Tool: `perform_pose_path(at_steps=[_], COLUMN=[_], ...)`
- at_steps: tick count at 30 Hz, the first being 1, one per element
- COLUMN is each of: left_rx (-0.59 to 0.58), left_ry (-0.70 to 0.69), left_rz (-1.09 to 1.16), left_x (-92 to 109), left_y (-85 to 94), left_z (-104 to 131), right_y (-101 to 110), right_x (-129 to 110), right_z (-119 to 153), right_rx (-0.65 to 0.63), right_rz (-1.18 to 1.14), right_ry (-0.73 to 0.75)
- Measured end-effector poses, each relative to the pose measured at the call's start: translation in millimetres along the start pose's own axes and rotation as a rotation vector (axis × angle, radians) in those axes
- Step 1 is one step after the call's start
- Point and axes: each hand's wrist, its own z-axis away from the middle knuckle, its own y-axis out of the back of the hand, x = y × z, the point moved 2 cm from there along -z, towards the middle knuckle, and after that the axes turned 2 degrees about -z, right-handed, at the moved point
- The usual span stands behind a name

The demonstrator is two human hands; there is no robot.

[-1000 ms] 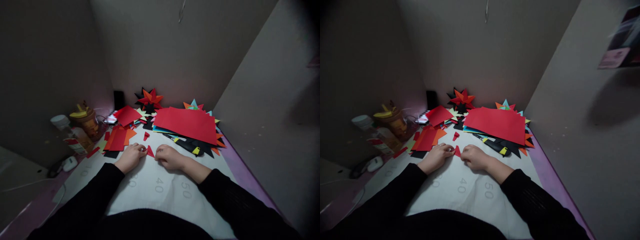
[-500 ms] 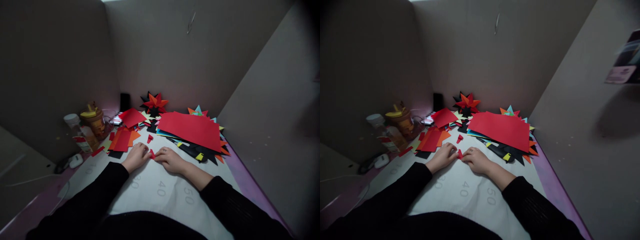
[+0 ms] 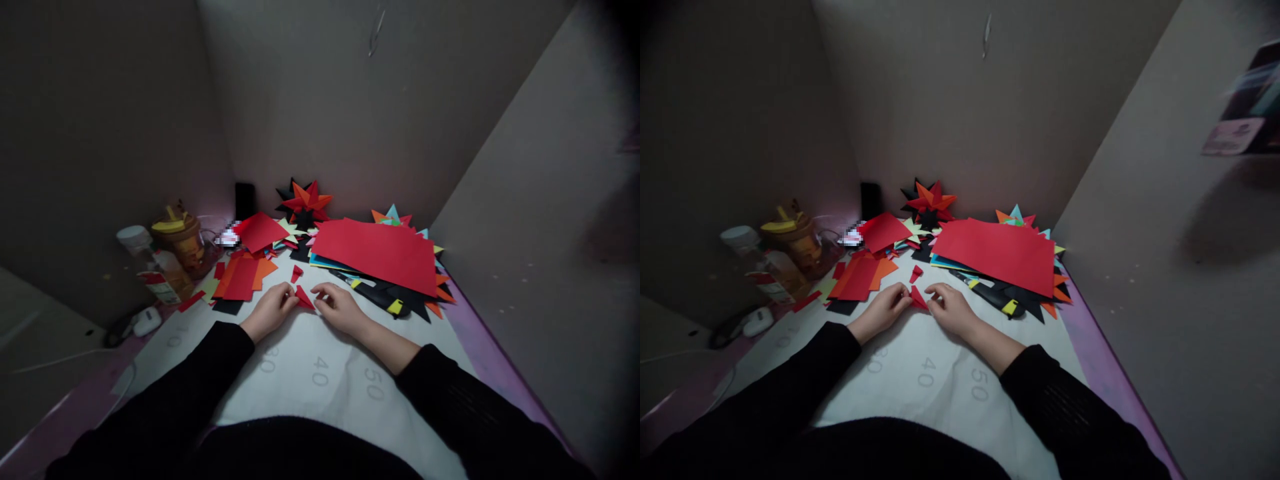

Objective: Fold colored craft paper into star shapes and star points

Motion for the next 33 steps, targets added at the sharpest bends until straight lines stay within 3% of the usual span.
perform_pose_path(at_steps=[3, 6, 10, 14, 19, 27, 31, 33], left_rx=[0.028, 0.048, 0.116, 0.138, 0.153, 0.140, 0.165, 0.121], left_ry=[0.003, -0.023, 0.003, 0.069, 0.075, 0.045, 0.131, 0.204], left_rz=[0.071, 0.121, 0.273, 0.487, 0.489, 0.471, 0.692, 0.809], left_x=[6.3, 12.9, 15.7, 15.0, 16.4, 17.4, 19.9, 22.1], left_y=[0.2, 1.6, 1.7, -2.6, -3.2, -0.3, -3.6, -7.6], left_z=[2.7, 5.6, 6.9, 6.4, 7.4, 9.2, 7.1, 6.5], right_y=[-4.7, -9.3, -12.3, -16.5, -18.4, -16.5, -15.5, -15.8], right_x=[-0.4, -0.9, -0.9, -1.3, -2.8, -1.6, -0.8, -1.6], right_z=[0.8, 2.2, 2.6, 2.0, 1.4, 0.1, -2.1, -2.7], right_rx=[-0.019, -0.084, -0.082, -0.049, 0.036, 0.102, 0.187, 0.217], right_rz=[-0.149, -0.165, -0.181, -0.456, -0.706, -0.779, -0.776, -0.796], right_ry=[-0.232, -0.306, -0.342, -0.353, -0.370, -0.367, -0.370, -0.377])
